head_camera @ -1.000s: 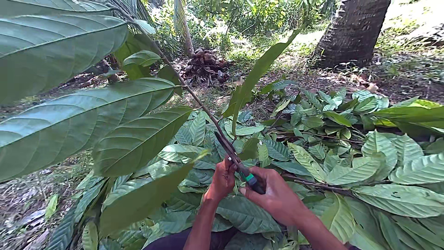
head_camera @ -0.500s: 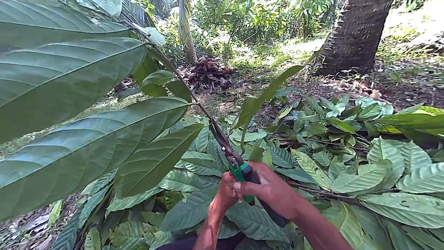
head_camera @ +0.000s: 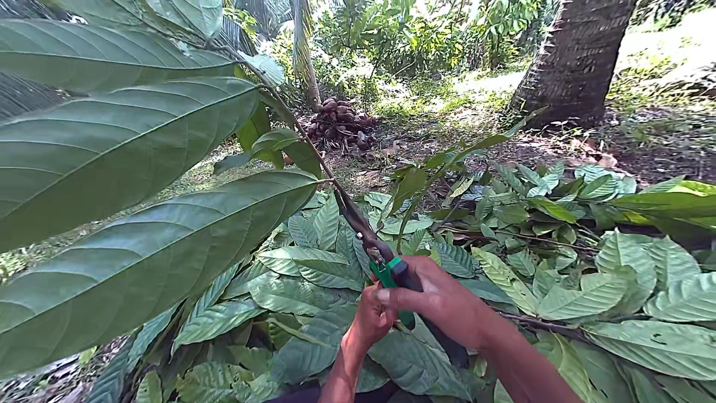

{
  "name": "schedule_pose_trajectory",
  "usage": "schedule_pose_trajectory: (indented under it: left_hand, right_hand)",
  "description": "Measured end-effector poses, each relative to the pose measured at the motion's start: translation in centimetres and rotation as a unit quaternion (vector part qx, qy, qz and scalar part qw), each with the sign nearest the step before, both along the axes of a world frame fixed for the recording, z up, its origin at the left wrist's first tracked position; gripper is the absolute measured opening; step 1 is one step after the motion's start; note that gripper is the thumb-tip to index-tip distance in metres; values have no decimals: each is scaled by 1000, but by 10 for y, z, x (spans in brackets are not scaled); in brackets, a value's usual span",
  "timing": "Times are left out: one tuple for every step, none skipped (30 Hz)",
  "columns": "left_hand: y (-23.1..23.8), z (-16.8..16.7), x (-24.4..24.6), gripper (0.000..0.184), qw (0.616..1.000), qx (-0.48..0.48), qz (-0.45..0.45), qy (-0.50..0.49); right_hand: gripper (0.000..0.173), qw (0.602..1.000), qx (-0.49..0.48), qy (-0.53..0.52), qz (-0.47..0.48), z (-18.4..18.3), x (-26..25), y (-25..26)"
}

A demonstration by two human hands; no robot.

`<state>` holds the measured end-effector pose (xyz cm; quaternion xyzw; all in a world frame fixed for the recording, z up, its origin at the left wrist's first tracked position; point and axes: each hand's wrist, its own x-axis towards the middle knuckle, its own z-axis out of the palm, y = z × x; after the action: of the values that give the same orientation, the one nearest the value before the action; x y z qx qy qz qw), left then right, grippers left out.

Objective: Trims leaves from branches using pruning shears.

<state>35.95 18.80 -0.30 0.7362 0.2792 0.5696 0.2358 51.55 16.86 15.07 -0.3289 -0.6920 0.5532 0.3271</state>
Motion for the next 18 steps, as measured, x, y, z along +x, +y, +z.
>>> schedule_pose_trajectory:
  left_hand:
    - [0,0,0,9,1000,-6,5,0]
    - [0,-2,1,9,1000,-5,5,-2]
    - [1,-4,0,10,1000,4,6,1]
    - [2,-6,0,11,1000,11,10,6]
    - [2,-7,1,10,1000,12,14,5]
    - [1,-6,2,8,1000,10,19,2]
    - [0,-5,2,7,1000,10,18,4]
    - [0,-4,1,8,1000,13,14,6]
    - [-1,-4,1,9,1000,18,11,5]
    - [-1,-5,2,8,1000,22,7,0]
    - [0,-5,2,7,1000,26,3,-5]
    - [1,-6,2,8,999,33,1,-4]
    - [1,-7,2,9,999,41,4,-4]
    - [3,-8,3,8,999,50,5,-4]
    - [5,-10,3,8,998,62,-2,-5]
    - [7,-12,2,8,998,67,-13,-4]
    - [7,-12,1,8,998,62,-24,-6]
    - [4,-10,0,10,999,45,-23,-14]
  right_hand:
    - [23,1000,-4,2,10,3,0,2]
    - [21,1000,-8,6,18,6,0,3]
    - [20,1000,-12,12,26,7,-1,5]
    - [20,999,-18,20,31,9,-1,6]
    - [20,999,-25,30,36,10,-2,7]
    - [20,998,-32,41,40,11,-2,8]
    - [20,997,-38,49,44,12,-3,9]
    - [20,996,-43,55,49,13,-3,9]
    - [21,996,-48,59,53,13,-3,9]
    - [21,995,-54,63,55,13,-3,9]
    - [21,995,-58,67,56,12,-3,9]
    - [20,994,-59,72,56,11,-3,9]
    - [19,994,-60,78,55,10,-4,9]
    - [18,993,-61,87,52,8,-5,8]
    - [15,993,-59,96,44,6,-6,7]
    - [12,992,-56,106,33,4,-7,6]
    - [11,992,-51,114,24,1,-8,5]
    - [10,992,-47,117,17,-1,-9,4]
